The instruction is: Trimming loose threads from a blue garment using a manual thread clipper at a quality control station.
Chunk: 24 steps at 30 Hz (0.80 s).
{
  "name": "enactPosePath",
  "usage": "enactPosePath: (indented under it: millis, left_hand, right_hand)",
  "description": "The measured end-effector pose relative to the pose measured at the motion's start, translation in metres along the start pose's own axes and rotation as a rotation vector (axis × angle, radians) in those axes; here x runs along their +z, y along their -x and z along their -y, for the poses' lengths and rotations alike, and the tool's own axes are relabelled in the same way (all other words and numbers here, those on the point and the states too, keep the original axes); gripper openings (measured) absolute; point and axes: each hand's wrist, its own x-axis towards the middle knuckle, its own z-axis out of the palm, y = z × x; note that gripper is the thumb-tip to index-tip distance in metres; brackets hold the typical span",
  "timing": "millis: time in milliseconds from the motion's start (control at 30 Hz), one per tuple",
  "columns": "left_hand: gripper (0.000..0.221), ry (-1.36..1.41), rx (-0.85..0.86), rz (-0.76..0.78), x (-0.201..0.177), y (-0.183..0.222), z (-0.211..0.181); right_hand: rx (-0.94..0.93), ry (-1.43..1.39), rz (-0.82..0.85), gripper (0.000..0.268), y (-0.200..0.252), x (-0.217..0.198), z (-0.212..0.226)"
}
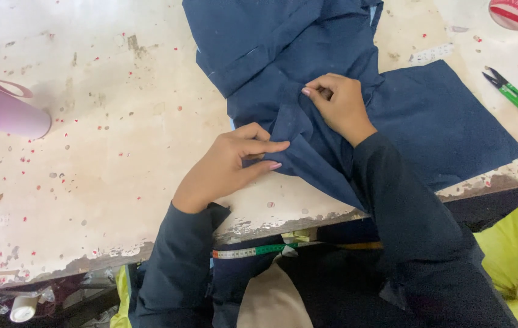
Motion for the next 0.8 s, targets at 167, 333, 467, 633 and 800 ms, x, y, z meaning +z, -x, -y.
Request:
enactPosePath:
  millis: [167,333,467,633,800]
  left_hand:
    - [0.014,-0.532,0.126,-0.116,0.01,0.014,-0.013]
    - [0.006,-0.96,0.409,-0.107,0.013,0.036,-0.036]
    - [0.013,-1.266,0.549,0.034,0.018,0.044,-0.062]
    - [0.009,-0.853,0.538,0.028,0.023,0.05,-0.075]
    - [0.015,-0.58,0.302,0.189,0.025,0.054,-0.053]
  right_hand:
    - [-0.21,0.085,-0.251,0.008,-0.001,-0.021,0.02]
    - [-0.439,0.202,-0.324,0.006,0.005,-0.056,0.083]
    - [-0.57,0.274,-0.176,0.009,-0.006,-0.05,0.085]
    - [-0.486,0.104,0.115,0.011,-0.009,-0.03,0.098]
    - [-0.171,0.049,0.603,0.009,-0.012,-0.007,0.073]
